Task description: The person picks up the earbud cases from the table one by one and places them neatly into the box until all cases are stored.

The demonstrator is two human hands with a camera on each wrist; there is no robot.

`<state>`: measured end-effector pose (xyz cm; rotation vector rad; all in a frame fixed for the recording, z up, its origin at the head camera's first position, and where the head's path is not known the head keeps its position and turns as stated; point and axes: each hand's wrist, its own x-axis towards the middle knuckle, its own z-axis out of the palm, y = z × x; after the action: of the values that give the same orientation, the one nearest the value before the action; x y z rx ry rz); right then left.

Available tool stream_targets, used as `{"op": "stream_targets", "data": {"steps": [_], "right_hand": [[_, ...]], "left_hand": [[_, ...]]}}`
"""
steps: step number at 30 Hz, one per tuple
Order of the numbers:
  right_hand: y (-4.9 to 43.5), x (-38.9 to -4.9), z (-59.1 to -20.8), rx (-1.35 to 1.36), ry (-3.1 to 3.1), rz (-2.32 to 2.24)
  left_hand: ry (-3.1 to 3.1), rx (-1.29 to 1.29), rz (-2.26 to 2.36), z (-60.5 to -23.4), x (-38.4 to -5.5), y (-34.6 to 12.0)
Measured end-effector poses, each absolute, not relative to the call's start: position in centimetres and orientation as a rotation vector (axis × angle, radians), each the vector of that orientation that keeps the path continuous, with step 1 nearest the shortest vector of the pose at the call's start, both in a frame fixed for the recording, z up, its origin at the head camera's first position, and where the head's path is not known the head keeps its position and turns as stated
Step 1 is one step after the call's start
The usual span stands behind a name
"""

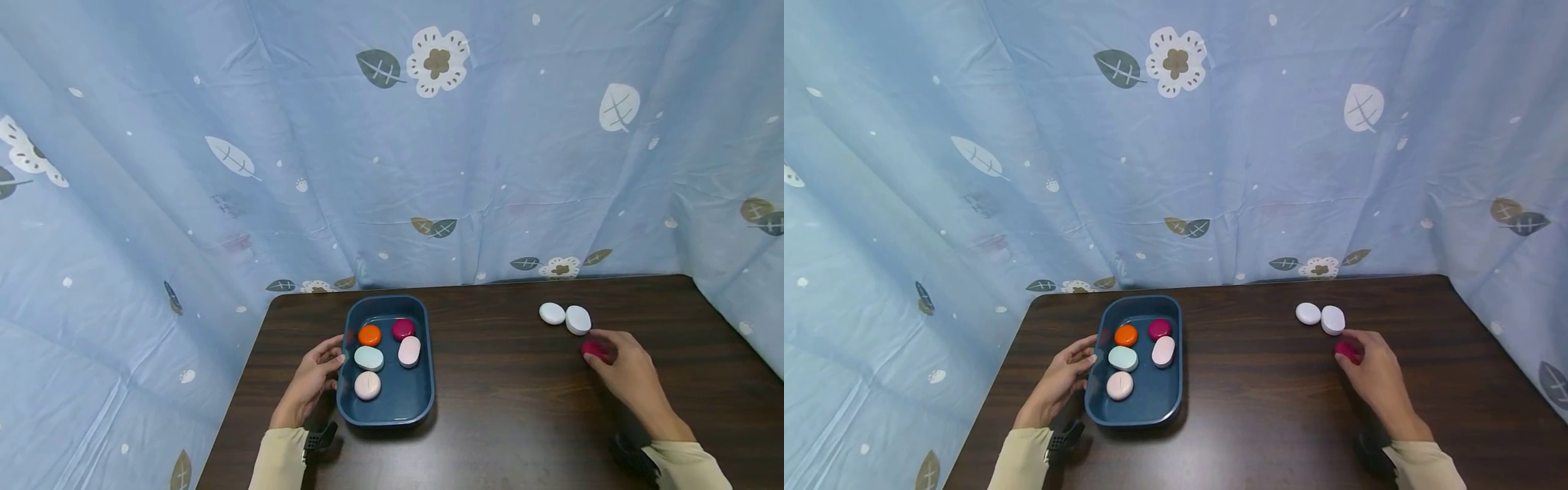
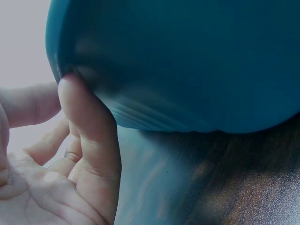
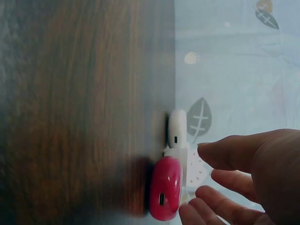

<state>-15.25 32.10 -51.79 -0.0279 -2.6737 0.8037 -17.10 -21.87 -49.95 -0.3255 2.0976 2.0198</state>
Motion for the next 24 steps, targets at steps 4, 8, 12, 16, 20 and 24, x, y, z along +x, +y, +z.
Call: {"op": "stream_targets", "data": {"steps": [4,8,12,16,20,24], "right_hand": [[32.3,-15.6,-51.8,-0.037,-2.695,0.783],[32.5,-16.0,-52.0,-0.057,-2.749,0.765],[32.9,-16.2,-52.2,-0.051,-2.800,0.743],[33.1,-16.3,-52.3,-0.031,-2.840,0.744],[33.2,-16.3,-52.0,-0.021,-2.878,0.752],[33.2,-16.4,-51.9,-0.007,-2.918,0.772]], "left_hand": [[2.098,-0.315,2.021,-50.0,-17.0,-22.0],[2.100,-0.317,2.016,-49.9,-16.9,-22.0],[2.103,-0.318,2.011,-49.8,-16.9,-21.9],[2.097,-0.324,2.016,-49.8,-17.0,-21.9],[2.091,-0.326,2.020,-49.8,-17.0,-21.9],[2.091,-0.322,2.021,-49.8,-17.0,-21.9]]}}
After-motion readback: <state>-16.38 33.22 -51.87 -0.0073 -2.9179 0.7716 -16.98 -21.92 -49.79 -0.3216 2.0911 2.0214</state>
